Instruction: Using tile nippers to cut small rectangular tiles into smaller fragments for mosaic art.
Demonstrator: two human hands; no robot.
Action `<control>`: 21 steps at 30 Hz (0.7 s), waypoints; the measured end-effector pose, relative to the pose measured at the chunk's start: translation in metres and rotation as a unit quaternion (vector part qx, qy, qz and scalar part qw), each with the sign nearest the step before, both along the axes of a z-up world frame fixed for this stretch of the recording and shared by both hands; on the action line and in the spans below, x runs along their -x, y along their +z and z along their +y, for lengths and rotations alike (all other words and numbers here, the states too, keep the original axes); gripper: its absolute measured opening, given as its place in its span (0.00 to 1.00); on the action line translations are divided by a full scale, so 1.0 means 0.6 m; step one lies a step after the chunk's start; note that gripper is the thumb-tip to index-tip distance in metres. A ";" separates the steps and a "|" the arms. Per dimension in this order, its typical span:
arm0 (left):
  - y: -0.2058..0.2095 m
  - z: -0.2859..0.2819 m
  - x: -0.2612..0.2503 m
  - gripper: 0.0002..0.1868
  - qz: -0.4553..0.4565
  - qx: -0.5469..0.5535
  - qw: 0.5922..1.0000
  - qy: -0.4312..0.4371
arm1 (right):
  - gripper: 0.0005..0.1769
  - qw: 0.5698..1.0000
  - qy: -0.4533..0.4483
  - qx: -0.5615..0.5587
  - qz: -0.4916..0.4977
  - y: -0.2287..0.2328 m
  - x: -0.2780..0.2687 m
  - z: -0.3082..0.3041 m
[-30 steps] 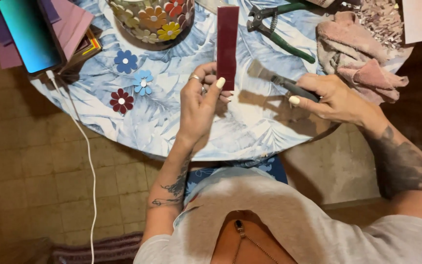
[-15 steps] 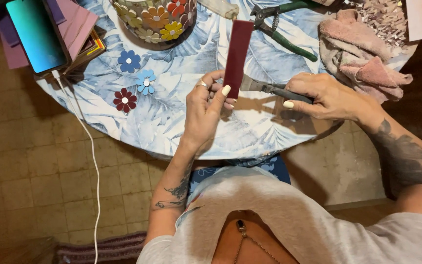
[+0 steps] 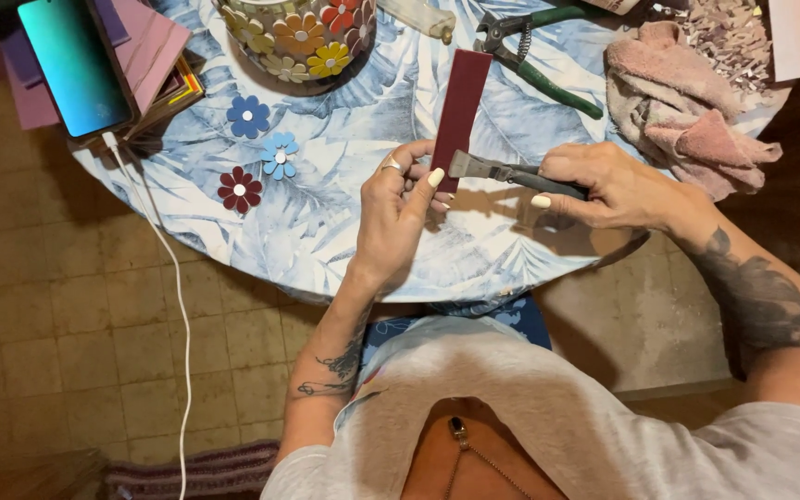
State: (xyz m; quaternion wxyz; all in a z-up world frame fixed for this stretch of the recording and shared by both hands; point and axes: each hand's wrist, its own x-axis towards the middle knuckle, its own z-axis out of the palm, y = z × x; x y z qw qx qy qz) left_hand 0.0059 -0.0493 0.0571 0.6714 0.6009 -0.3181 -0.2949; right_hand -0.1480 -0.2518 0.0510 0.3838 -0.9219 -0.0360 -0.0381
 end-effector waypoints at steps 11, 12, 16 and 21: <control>-0.008 0.000 -0.001 0.11 -0.020 0.020 1.000 -0.004 | 0.07 1.000 -0.004 0.010 0.019 -0.004 -0.002 -0.001; -0.009 0.000 -0.001 0.11 -0.019 0.020 1.000 -0.004 | 0.07 1.000 -0.004 0.010 0.020 -0.005 -0.002 -0.002; -0.014 -0.001 -0.003 0.12 -0.022 0.020 1.000 -0.004 | 0.08 0.998 0.003 0.041 0.040 -0.005 -0.003 0.002; -0.017 -0.003 -0.003 0.12 -0.021 0.007 1.000 -0.004 | 0.21 0.990 -0.068 0.099 0.071 0.006 -0.010 0.013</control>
